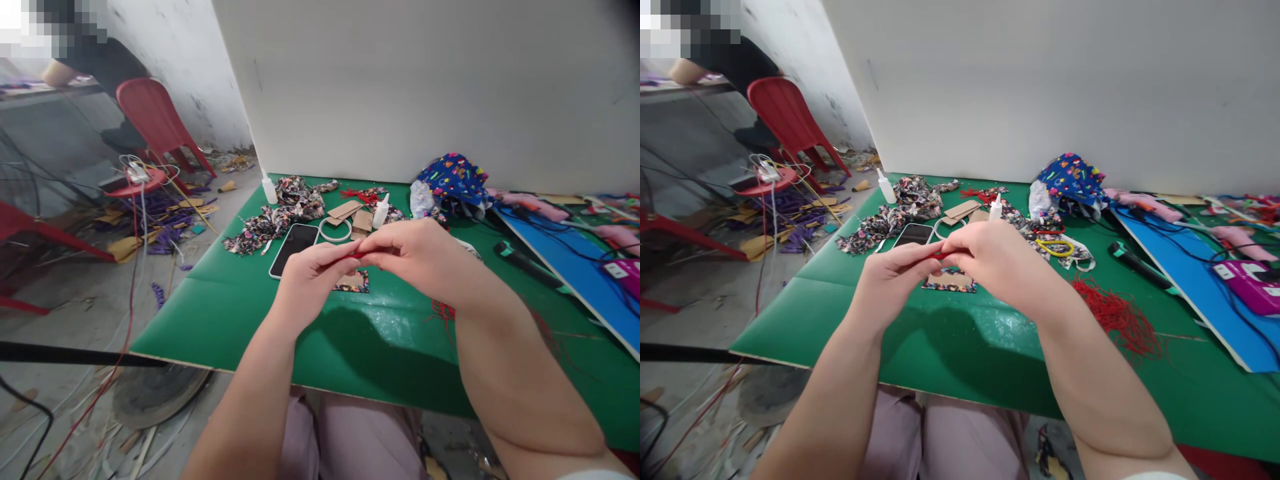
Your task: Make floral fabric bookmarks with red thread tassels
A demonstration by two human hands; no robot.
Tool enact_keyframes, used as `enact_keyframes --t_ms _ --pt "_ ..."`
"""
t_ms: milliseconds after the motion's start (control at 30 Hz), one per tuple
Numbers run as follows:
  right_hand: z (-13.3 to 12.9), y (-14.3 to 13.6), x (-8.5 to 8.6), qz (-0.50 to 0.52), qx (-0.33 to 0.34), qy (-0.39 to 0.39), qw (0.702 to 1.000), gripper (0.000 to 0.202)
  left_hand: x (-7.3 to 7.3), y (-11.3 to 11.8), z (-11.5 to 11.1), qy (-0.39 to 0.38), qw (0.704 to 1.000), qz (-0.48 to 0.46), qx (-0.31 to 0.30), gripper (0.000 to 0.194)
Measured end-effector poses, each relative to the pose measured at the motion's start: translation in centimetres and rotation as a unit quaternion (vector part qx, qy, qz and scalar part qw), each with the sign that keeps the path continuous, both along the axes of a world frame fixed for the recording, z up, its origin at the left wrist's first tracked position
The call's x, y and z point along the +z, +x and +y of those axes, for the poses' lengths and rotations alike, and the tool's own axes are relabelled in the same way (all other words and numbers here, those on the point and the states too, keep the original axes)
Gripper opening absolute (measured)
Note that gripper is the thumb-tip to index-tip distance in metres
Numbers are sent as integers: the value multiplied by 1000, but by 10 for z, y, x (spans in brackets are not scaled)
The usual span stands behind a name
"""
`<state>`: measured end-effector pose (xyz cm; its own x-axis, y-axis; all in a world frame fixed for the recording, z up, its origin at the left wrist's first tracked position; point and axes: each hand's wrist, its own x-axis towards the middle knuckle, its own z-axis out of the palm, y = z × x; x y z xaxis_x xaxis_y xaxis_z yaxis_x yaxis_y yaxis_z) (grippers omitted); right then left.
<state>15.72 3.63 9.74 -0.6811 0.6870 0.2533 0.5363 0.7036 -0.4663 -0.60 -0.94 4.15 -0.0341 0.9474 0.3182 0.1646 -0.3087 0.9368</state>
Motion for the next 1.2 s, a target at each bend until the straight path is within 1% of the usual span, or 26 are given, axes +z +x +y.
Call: enact_keyframes --t_ms 100,267,367,467,567,667,733,800,900,1000,1067,1200 --pt "-1 1 2 -6 5 -1 1000 19 2 0 0 33 999 -6 22 17" --pt "-1 2 3 -2 -16 12 1000 18 1 2 -1 24 998 -24 55 13" --pt "-1 2 3 3 -19 14 1000 17 0 3 -1 22 997 -38 63 11" --pt "-1 2 3 6 -17 17 1000 16 1 5 -1 1 997 -63 45 12" --pt "-1 1 3 7 -19 21 1000 16 1 7 0 -22 996 -86 10 18" --pt "-1 0 2 5 -19 14 1000 16 1 8 0 -24 995 -100 -9 27" --pt "-1 -1 2 1 -13 6 1000 16 1 8 0 -23 995 -97 -11 27" --pt "-1 -1 1 -2 -9 3 1000 16 1 7 -1 -17 997 -74 5 23" --pt "-1 -1 1 -4 -9 6 1000 16 2 6 -2 2 998 -8 56 15" --pt "0 -1 1 -2 -11 2 1000 16 2 5 -3 19 995 28 89 12" --pt "2 0 1 1 -12 -3 1000 16 1 5 -2 18 995 11 93 13" --pt "3 1 2 13 -17 -9 1000 16 -1 7 0 11 994 -55 96 17"
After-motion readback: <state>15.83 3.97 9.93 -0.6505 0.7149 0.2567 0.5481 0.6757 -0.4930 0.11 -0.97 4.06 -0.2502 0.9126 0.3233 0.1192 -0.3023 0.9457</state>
